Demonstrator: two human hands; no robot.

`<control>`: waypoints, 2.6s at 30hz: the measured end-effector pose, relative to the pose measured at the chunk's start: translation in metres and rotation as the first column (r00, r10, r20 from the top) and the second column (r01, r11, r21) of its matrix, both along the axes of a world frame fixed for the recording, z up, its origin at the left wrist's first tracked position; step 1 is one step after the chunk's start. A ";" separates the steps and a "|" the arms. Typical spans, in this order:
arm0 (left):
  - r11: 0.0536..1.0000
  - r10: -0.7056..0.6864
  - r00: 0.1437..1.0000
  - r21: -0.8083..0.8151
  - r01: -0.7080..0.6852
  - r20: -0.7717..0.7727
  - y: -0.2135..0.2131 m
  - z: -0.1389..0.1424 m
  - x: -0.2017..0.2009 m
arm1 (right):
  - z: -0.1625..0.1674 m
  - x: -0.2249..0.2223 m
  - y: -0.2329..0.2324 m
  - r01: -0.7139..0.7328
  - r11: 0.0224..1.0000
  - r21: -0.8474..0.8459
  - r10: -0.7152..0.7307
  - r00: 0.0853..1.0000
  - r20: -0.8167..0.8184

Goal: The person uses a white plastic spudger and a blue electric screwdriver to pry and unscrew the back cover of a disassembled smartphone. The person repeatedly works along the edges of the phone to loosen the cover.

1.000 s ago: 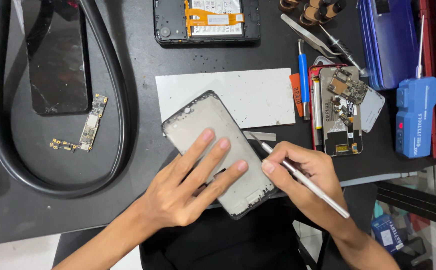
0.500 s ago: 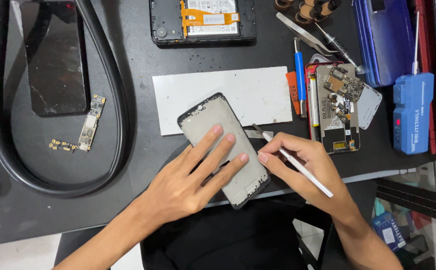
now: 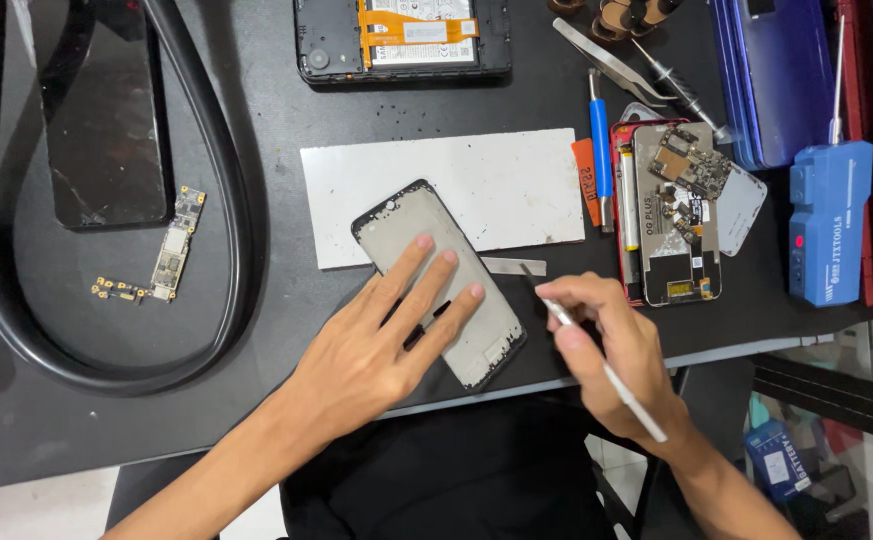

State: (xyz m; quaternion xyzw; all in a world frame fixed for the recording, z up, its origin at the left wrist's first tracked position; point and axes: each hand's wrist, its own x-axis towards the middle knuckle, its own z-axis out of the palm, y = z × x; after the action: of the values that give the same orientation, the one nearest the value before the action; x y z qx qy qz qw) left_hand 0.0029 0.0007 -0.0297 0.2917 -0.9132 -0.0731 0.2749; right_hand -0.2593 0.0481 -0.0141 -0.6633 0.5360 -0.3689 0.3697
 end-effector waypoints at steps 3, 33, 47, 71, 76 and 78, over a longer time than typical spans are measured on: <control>1.000 0.012 1.000 0.011 -0.012 -0.004 -0.001 -0.001 -0.002 | -0.010 0.002 0.007 0.003 0.996 -0.092 -0.004 1.000 -0.017; 1.000 0.015 1.000 0.017 -0.015 0.019 -0.003 -0.003 -0.001 | -0.015 0.006 0.004 -0.211 0.923 -0.321 0.138 0.962 -0.235; 1.000 0.009 0.999 0.009 -0.010 0.040 -0.003 -0.001 -0.001 | -0.019 0.001 0.006 -0.210 0.922 -0.325 0.146 0.967 -0.210; 0.998 0.016 0.998 0.053 -0.019 0.061 0.000 0.002 -0.006 | -0.012 -0.003 -0.001 -0.282 0.886 -0.369 0.196 0.947 -0.255; 0.998 0.012 0.998 0.064 -0.015 0.054 0.000 0.003 -0.008 | -0.011 -0.007 -0.001 -0.285 0.885 -0.368 0.206 0.949 -0.240; 0.998 0.009 0.998 0.061 -0.012 0.061 -0.001 0.003 -0.009 | -0.012 -0.008 -0.001 -0.281 0.885 -0.371 0.200 0.950 -0.242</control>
State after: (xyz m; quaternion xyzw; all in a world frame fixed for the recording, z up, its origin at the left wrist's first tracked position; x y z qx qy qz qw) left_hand -0.0062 -0.0003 -0.0272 0.3069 -0.9169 -0.0907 0.2385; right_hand -0.2671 0.0469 -0.0256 -0.8194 0.3962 -0.3544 0.2143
